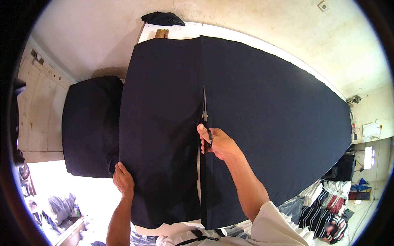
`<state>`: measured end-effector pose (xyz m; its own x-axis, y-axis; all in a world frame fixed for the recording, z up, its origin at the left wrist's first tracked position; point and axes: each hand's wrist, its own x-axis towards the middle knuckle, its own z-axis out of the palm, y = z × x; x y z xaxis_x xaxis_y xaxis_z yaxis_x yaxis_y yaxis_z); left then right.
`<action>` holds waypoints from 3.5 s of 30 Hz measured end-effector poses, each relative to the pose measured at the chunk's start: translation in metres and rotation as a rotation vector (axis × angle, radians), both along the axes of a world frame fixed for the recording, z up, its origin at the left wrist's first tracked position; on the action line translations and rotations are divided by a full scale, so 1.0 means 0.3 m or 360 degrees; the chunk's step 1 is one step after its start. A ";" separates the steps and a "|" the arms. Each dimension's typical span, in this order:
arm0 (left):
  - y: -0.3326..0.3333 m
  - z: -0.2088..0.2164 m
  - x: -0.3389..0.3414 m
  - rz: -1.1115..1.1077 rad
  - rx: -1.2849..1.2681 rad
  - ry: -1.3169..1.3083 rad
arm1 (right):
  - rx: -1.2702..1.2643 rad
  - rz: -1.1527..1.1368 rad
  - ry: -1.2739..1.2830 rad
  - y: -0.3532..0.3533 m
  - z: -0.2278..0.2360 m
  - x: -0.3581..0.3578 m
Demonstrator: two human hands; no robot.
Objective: The person lays a large piece of black fabric on a table, smooths it, and cuts it into sections using shears. They repeatedly fold and align the fabric before cutting.
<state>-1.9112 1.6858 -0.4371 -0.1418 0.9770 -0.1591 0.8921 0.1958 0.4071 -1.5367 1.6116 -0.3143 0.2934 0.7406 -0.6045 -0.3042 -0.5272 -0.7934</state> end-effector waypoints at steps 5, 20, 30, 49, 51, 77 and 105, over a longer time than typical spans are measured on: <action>0.001 0.002 -0.005 0.0002 -0.0058 -0.0015 | -0.0228 0.0071 -0.0056 0.074 -0.002 0.063; 0.001 -0.027 -0.016 -0.0046 0.0036 0.0043 | -0.0158 -0.0001 -0.0119 0.327 -0.018 0.242; -0.001 -0.014 -0.015 -0.0016 -0.0062 0.0013 | -0.0214 0.0001 -0.0142 0.493 -0.027 0.345; 0.004 -0.006 -0.015 -0.0003 -0.0096 -0.0003 | -0.0097 -0.0125 -0.0126 0.760 -0.059 0.503; 0.001 -0.004 -0.015 0.0023 -0.0096 -0.0022 | -0.0114 -0.0127 -0.0140 0.776 -0.053 0.510; -0.004 0.013 0.007 0.0052 0.0015 -0.0034 | 0.0092 -0.0018 -0.0368 0.884 -0.079 0.617; -0.016 -0.012 -0.001 -0.0019 0.0158 0.0034 | -0.0318 0.0038 -0.0051 0.881 -0.071 0.609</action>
